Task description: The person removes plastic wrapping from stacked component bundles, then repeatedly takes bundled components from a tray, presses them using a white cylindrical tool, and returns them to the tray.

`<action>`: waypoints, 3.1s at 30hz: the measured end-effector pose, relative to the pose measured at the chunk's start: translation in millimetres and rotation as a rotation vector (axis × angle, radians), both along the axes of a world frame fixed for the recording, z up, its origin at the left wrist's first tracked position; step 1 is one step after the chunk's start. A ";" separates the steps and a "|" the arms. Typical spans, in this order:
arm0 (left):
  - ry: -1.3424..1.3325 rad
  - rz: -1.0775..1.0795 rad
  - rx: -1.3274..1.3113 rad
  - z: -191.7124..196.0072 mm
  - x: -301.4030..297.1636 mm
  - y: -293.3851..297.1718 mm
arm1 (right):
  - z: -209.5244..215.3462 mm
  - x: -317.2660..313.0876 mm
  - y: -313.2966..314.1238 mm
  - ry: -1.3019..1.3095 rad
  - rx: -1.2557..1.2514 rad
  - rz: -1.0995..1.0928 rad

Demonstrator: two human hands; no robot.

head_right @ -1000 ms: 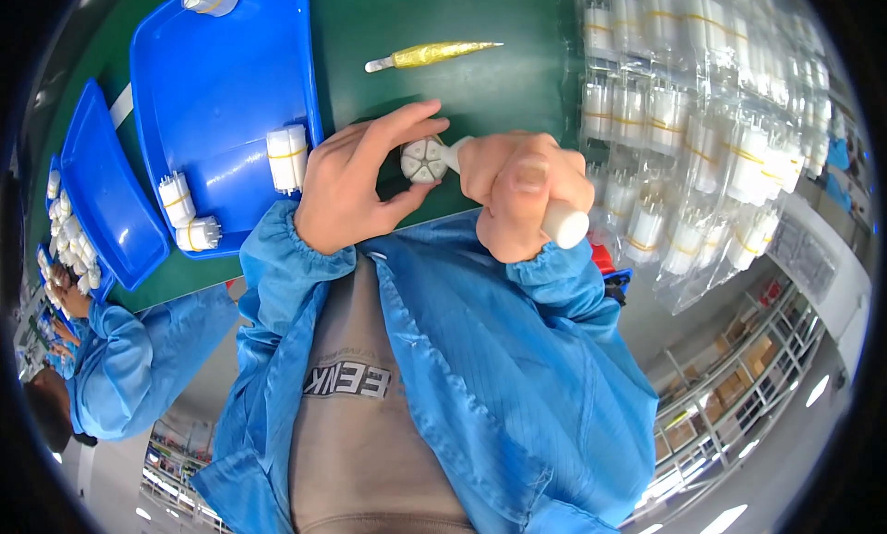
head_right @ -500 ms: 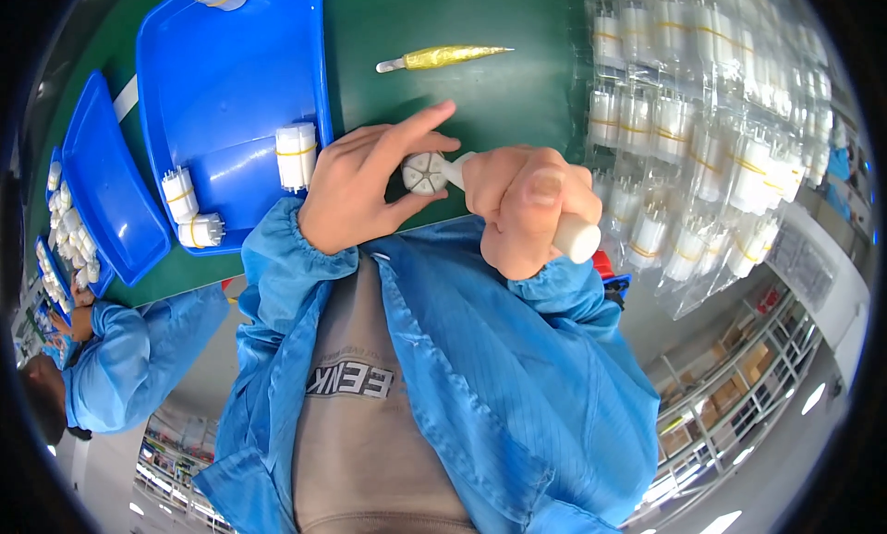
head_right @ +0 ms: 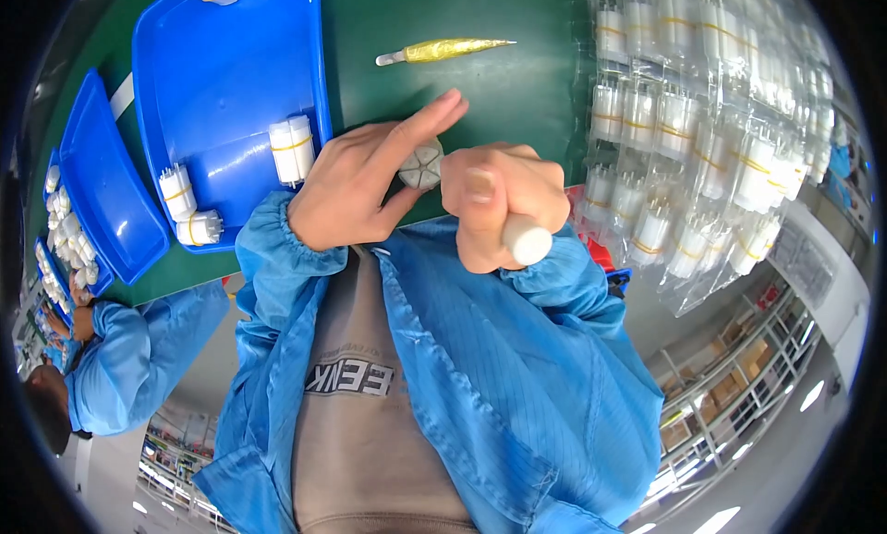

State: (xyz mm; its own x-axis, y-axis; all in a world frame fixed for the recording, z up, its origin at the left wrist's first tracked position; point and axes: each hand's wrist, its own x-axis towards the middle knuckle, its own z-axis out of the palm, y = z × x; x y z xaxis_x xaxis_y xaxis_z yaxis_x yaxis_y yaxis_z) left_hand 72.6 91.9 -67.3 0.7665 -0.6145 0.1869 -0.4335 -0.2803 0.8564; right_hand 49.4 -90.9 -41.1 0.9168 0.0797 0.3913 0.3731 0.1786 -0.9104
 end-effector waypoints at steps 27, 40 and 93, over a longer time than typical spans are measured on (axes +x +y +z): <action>0.000 0.108 -0.043 -7.9 -19.3 17.7 | -5.5 -3.2 7.8 -0.033 0.175 0.069; -0.124 0.643 0.140 43.9 -17.5 36.8 | 12.8 -4.8 -1.1 -0.012 0.005 -0.056; -0.117 0.193 0.127 -4.2 -8.0 -18.1 | -11.2 -16.8 -8.4 -0.044 0.154 -0.199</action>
State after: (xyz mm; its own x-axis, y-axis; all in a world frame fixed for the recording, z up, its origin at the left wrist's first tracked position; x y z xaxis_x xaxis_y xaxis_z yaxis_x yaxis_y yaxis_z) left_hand 64.7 73.8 -71.6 0.8495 -0.4832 0.2117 -0.4556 -0.4696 0.7563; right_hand 32.6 -99.3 -52.3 0.8905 -0.1639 0.4244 0.4530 0.2333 -0.8604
